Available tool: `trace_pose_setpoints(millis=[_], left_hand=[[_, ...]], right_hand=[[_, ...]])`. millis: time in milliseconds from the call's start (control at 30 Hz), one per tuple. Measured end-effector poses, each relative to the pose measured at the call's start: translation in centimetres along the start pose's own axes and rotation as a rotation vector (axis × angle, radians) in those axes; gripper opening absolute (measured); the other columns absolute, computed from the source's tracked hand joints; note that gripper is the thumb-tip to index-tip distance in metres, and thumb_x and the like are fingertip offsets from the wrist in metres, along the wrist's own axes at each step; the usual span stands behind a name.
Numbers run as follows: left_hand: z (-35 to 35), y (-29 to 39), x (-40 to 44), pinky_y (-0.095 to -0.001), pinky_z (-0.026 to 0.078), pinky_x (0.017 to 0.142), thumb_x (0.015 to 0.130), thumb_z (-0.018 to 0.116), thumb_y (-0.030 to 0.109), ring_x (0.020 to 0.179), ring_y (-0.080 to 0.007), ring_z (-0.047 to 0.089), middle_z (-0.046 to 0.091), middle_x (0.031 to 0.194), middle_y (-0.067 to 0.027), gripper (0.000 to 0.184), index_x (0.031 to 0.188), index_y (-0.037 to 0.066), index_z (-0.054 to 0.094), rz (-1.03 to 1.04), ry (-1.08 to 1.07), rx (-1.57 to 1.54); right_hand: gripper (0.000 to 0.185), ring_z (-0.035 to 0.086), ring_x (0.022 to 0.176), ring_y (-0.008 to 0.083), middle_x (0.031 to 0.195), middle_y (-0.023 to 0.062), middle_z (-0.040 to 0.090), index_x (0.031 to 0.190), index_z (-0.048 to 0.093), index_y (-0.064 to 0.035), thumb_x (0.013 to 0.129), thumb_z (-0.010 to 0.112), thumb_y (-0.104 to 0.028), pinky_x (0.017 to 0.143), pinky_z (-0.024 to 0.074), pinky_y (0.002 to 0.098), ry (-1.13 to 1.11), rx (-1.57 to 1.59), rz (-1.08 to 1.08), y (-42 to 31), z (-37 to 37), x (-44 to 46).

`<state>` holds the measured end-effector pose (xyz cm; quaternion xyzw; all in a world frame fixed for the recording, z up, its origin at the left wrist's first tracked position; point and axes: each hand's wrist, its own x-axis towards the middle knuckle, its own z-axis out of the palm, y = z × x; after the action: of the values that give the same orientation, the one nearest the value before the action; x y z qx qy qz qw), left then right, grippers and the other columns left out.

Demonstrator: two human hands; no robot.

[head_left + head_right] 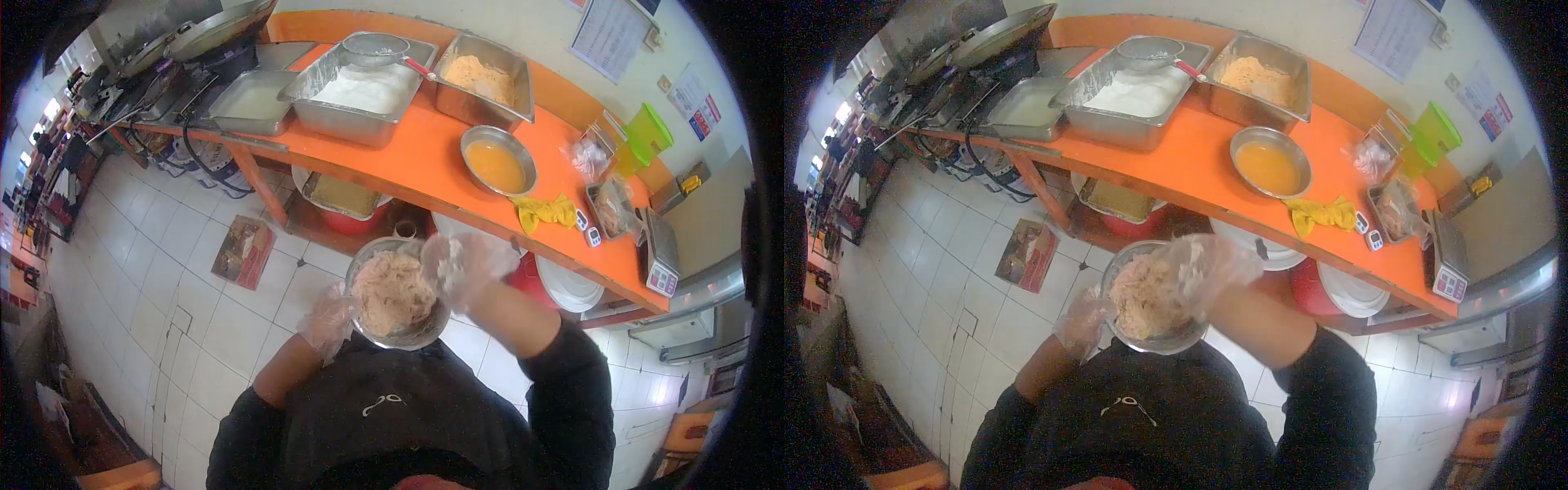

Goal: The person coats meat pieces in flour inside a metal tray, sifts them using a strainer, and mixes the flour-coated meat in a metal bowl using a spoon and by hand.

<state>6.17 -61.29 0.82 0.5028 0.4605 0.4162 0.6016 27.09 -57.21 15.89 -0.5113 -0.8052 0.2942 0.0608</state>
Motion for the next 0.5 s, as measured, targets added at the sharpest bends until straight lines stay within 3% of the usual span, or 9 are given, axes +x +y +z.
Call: trace_pose_setpoints(millis=[33, 67, 100, 133, 233, 300, 367, 433, 500], left_hand=[[-0.5, -0.5, 0.2, -0.0245, 0.042, 0.049, 0.077, 0.05, 0.01, 0.06, -0.0114, 0.052, 0.054, 0.076, -0.0055, 0.021, 0.096, 0.0, 0.052, 0.21, -0.04, 0.277], [-0.5, -0.7, 0.3, -0.024, 0.042, 0.049, 0.077, 0.051, 0.01, 0.059, -0.0111, 0.051, 0.054, 0.075, -0.0051, 0.021, 0.095, 0.0, 0.052, 0.303, -0.06, 0.351], [-0.3, 0.1, 0.3, -0.0235, 0.041, 0.048, 0.076, 0.051, 0.01, 0.058, -0.0107, 0.05, 0.054, 0.075, -0.0047, 0.02, 0.094, 0.0, 0.053, 0.399, -0.073, 0.423], [1.6, 4.1, -0.6, -0.023, 0.039, 0.048, 0.076, 0.052, 0.01, 0.056, -0.0103, 0.049, 0.053, 0.073, -0.0041, 0.02, 0.092, -0.001, 0.054, 0.373, -0.064, 0.291], [1.7, 5.4, -1.2, -0.0219, 0.036, 0.045, 0.075, 0.052, 0.011, 0.053, -0.0088, 0.046, 0.052, 0.069, -0.0024, 0.019, 0.089, -0.001, 0.055, 0.169, -0.068, 0.113], [1.0, 5.0, -1.5, -0.0265, 0.037, 0.053, 0.075, 0.051, 0.01, 0.061, -0.0148, 0.048, 0.053, 0.073, -0.0065, 0.016, 0.088, 0.0, 0.055, 0.06, -0.061, 0.187], [0.9, 4.8, -1.8, -0.0344, 0.041, 0.065, 0.076, 0.049, 0.007, 0.075, -0.025, 0.052, 0.055, 0.083, -0.0137, 0.014, 0.087, 0.002, 0.056, 0.006, -0.024, 0.294], [0.9, 3.8, -1.5, -0.0387, 0.041, 0.071, 0.076, 0.048, 0.006, 0.082, -0.0297, 0.052, 0.056, 0.087, -0.0167, 0.014, 0.087, 0.002, 0.056, -0.072, 0.01, 0.226], [1.3, 4.6, -1.5, -0.0402, 0.04, 0.073, 0.076, 0.047, 0.004, 0.086, -0.031, 0.051, 0.055, 0.088, -0.0176, 0.016, 0.088, 0.003, 0.056, -0.072, 0.004, 0.206]], right_hand=[[0.018, 0.054, 0.072, 0.0174, 0.076, 0.0023, 0.057, 0.079, 0.057, -0.0115, 0.079, 0.045, -0.024, 0.059, 0.0442, 0.0319, 0.068, -0.12, -0.055, 1.5, 0.5, 0.8], [0.016, 0.054, 0.068, 0.017, 0.072, 0.0017, 0.056, 0.076, 0.056, -0.011, 0.079, 0.045, -0.022, 0.057, 0.0438, 0.0312, 0.139, -0.24, -0.108, 3.4, 1.2, 1.6], [0.016, 0.053, 0.064, 0.0166, 0.068, 0.0011, 0.054, 0.072, 0.055, -0.0105, 0.078, 0.045, -0.021, 0.055, 0.0433, 0.0304, 0.209, -0.361, -0.16, 5.3, 2.0, 2.4], [0.016, 0.052, 0.061, 0.0163, 0.064, 0.0005, 0.053, 0.068, 0.054, -0.0099, 0.078, 0.045, -0.019, 0.054, 0.0429, 0.0297, 0.276, -0.483, -0.213, 7.2, 2.8, 3.2], [0.011, 0.051, 0.065, 0.0158, 0.069, 0.0029, 0.051, 0.073, 0.051, -0.009, 0.078, 0.045, -0.015, 0.058, 0.0435, 0.0286, -0.084, 1.71, -0.257, 13.7, 6.6, 5.7], [0.012, 0.051, 0.07, 0.0162, 0.072, 0.0045, 0.051, 0.076, 0.05, -0.0085, 0.079, 0.042, -0.017, 0.063, 0.0432, 0.0282, 0.124, 1.504, -0.278, 15.5, 7.0, 5.1], [0.013, 0.051, 0.074, 0.0164, 0.074, 0.0057, 0.05, 0.078, 0.049, -0.0082, 0.08, 0.041, -0.018, 0.065, 0.0431, 0.0283, 0.109, 1.478, -0.287, 15.3, 6.6, 3.1], [0.014, 0.052, 0.074, 0.017, 0.075, 0.0064, 0.051, 0.079, 0.05, -0.0068, 0.08, 0.042, -0.018, 0.065, 0.0431, 0.0287, 0.088, 1.078, -0.22, 12.6, 4.7, 0.2], [0.016, 0.052, 0.074, 0.0175, 0.076, 0.0072, 0.052, 0.08, 0.051, -0.0053, 0.079, 0.042, -0.018, 0.065, 0.0432, 0.0291, 0.057, 0.483, -0.154, 10.2, 3.8, -1.8]])
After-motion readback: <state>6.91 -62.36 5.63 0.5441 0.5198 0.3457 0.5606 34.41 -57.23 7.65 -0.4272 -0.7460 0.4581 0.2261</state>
